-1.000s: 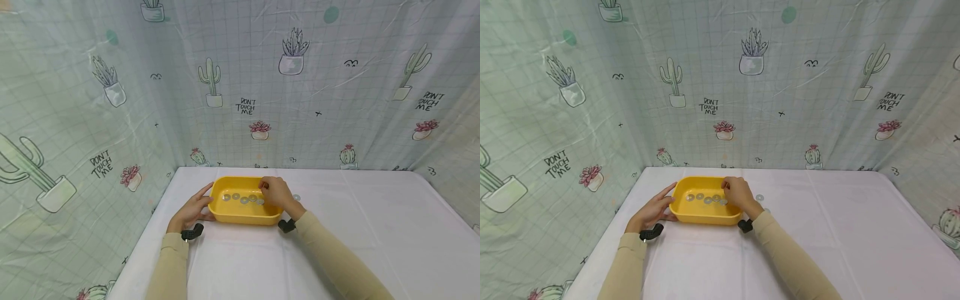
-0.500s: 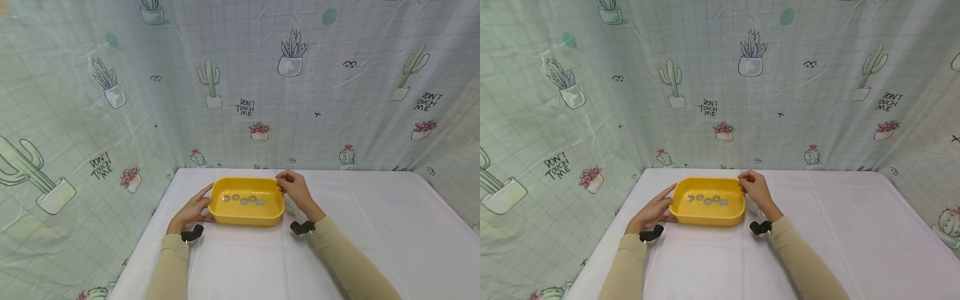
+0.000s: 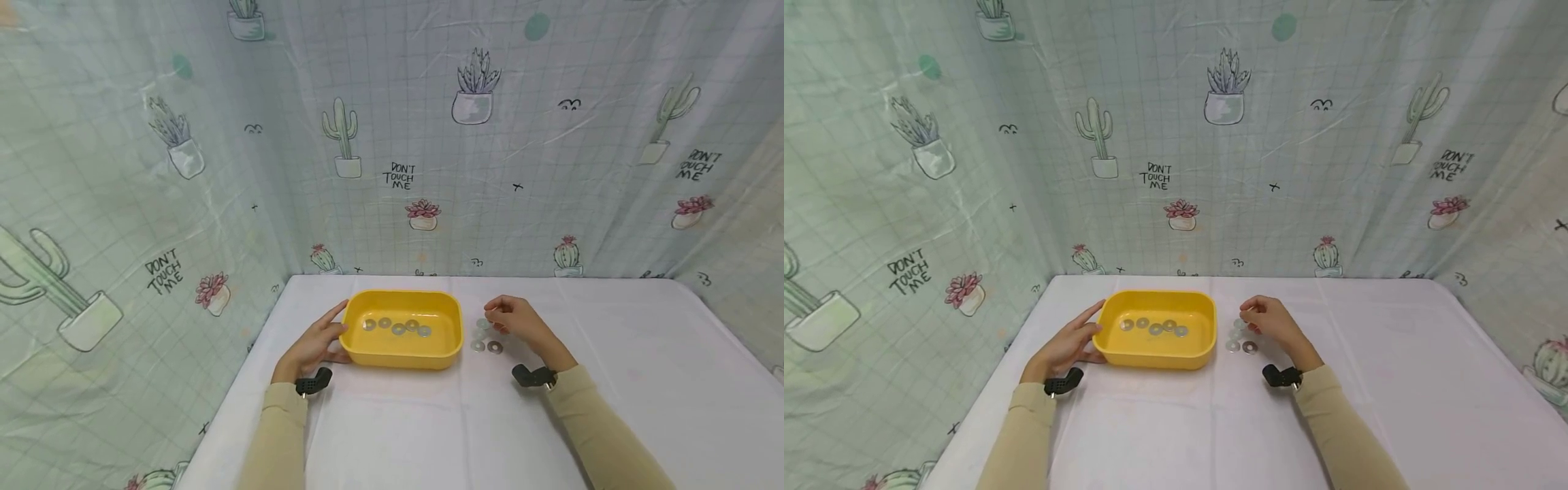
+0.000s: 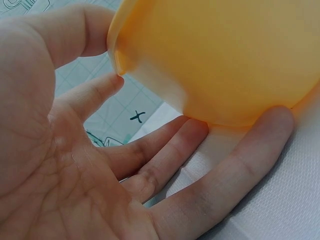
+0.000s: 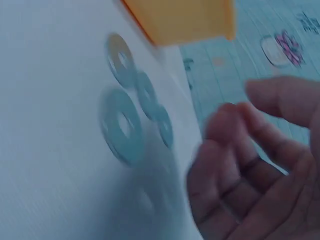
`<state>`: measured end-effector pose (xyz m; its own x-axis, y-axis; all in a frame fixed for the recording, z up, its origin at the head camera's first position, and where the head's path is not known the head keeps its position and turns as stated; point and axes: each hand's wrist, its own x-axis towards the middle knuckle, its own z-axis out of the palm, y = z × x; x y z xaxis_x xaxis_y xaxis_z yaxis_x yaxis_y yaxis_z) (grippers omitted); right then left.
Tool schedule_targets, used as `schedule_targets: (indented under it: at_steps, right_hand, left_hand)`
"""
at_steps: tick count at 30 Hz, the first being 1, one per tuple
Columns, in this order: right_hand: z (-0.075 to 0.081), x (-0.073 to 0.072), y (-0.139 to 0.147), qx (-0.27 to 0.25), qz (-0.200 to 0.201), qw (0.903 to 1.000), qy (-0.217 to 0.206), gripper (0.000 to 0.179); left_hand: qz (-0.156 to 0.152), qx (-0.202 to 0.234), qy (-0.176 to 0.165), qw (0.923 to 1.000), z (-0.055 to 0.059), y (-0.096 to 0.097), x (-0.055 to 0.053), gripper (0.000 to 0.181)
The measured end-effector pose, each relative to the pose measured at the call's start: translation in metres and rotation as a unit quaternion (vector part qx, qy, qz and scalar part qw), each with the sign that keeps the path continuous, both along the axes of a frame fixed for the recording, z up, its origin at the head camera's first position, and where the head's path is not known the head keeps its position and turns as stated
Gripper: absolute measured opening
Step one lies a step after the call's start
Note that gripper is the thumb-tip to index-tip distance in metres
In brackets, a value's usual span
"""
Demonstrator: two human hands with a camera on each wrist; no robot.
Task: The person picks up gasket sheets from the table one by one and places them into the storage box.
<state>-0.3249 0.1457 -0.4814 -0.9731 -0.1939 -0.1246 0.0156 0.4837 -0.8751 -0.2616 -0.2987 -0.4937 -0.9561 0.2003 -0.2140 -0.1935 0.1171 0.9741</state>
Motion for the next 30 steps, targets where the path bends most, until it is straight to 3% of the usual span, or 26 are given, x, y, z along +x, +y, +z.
schedule_targets:
  at_steps: [5, 17, 23, 30]
  right_hand:
    - [0.000, 0.001, 0.020, 0.058, 0.041, 0.9974, -0.010, 0.030]
    - [-0.006, 0.001, 0.027, 0.114, 0.164, 0.9800, 0.001, 0.025]
    - [-0.005, 0.003, 0.022, 0.125, 0.179, 0.9758, 0.010, 0.027]
    - [-0.007, 0.008, 0.016, 0.155, 0.165, 0.9740, 0.008, 0.022]
  left_hand:
    - [0.001, -0.001, 0.000, 1.0000, 0.001, 0.000, 0.001, 0.063]
    - [0.009, -0.004, -0.007, 0.9999, 0.002, 0.000, 0.000, 0.062]
    - [0.009, -0.005, 0.000, 0.9999, 0.004, 0.001, 0.001, 0.063]
    - [0.008, -0.001, -0.005, 1.0000, 0.003, 0.001, 0.002, 0.061]
